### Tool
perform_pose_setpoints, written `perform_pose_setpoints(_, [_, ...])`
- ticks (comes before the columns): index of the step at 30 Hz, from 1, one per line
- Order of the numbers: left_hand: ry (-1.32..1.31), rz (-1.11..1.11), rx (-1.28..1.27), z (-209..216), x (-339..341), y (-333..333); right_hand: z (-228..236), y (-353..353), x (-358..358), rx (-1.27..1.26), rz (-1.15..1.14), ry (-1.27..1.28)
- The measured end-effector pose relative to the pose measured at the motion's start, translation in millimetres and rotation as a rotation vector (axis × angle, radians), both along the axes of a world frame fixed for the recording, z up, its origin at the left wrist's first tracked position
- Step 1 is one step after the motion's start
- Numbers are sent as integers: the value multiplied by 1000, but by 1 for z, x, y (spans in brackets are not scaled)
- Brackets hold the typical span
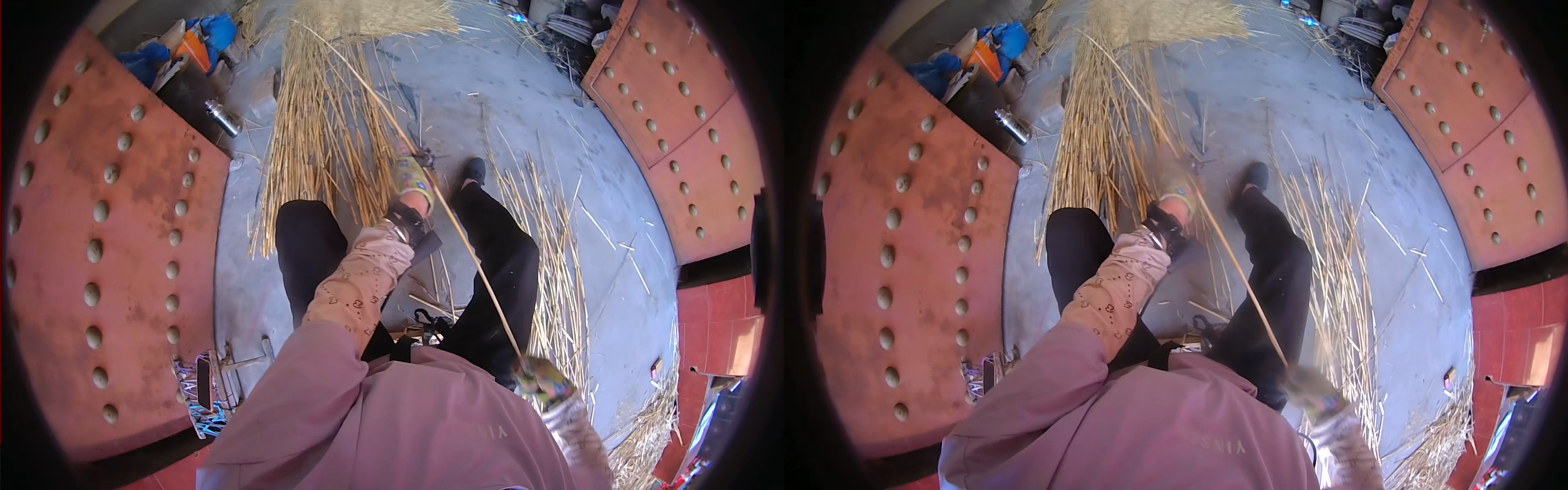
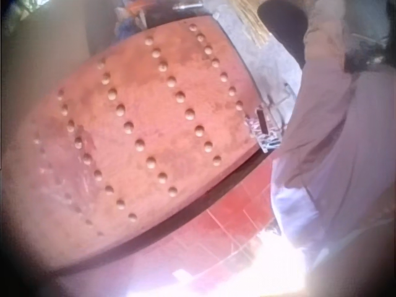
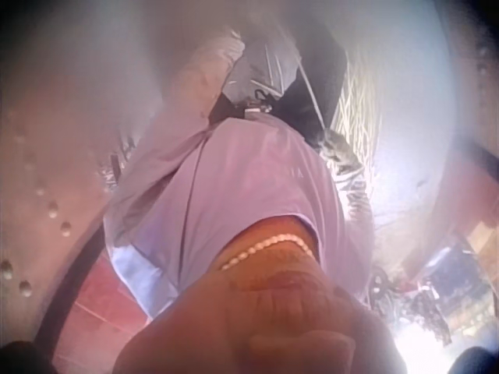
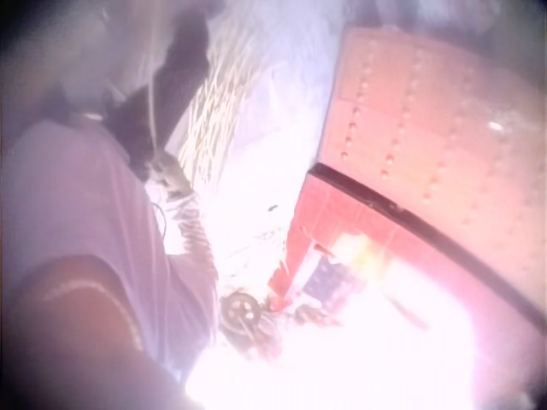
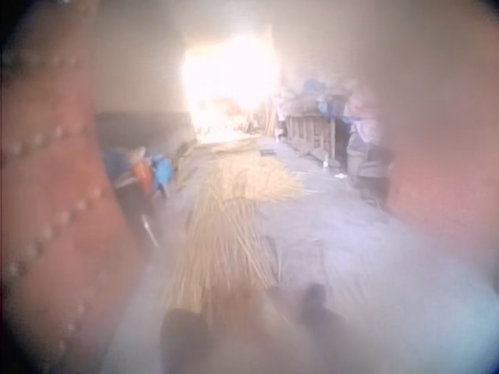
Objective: Stripping thin layers from long bamboo stalks using a handheld wooden stripping tool.
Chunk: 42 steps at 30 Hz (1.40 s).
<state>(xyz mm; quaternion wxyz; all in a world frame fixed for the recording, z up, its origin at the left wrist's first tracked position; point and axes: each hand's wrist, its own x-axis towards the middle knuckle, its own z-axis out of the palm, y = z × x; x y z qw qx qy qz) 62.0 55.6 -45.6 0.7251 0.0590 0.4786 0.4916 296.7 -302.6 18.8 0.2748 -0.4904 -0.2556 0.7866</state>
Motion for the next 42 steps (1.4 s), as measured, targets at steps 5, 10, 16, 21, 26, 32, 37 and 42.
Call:
perform_pose_setpoints(5, [-57,-36,-6,-1,47,-36,-3,-34,46,-601,54,154])
perform_pose_setpoints(10, [-55,-162,-66,60,102,-111,62,109,-40,-86,-262,118])
perform_pose_setpoints(16, [-101,-87,5,21,66,-41,0,53,-28,-76,-269,461])
perform_pose_setpoints(21, [-103,-38,41,6,41,-27,4,-52,11,-213,-113,57])
perform_pose_setpoints(26, [-162,-86,66,49,97,-108,0,28,3,-288,-432,372])
perform_pose_setpoints(32, [-332,-8,17,29,88,-66,-11,67,-23,114,-237,457])
perform_pose_setpoints(37, [-124,-40,92,30,49,-29,-32,-12,3,-175,-143,446])
perform_pose_setpoints(42, [-54,-74,50,57,93,-87,2,48,-29,66,-426,362])
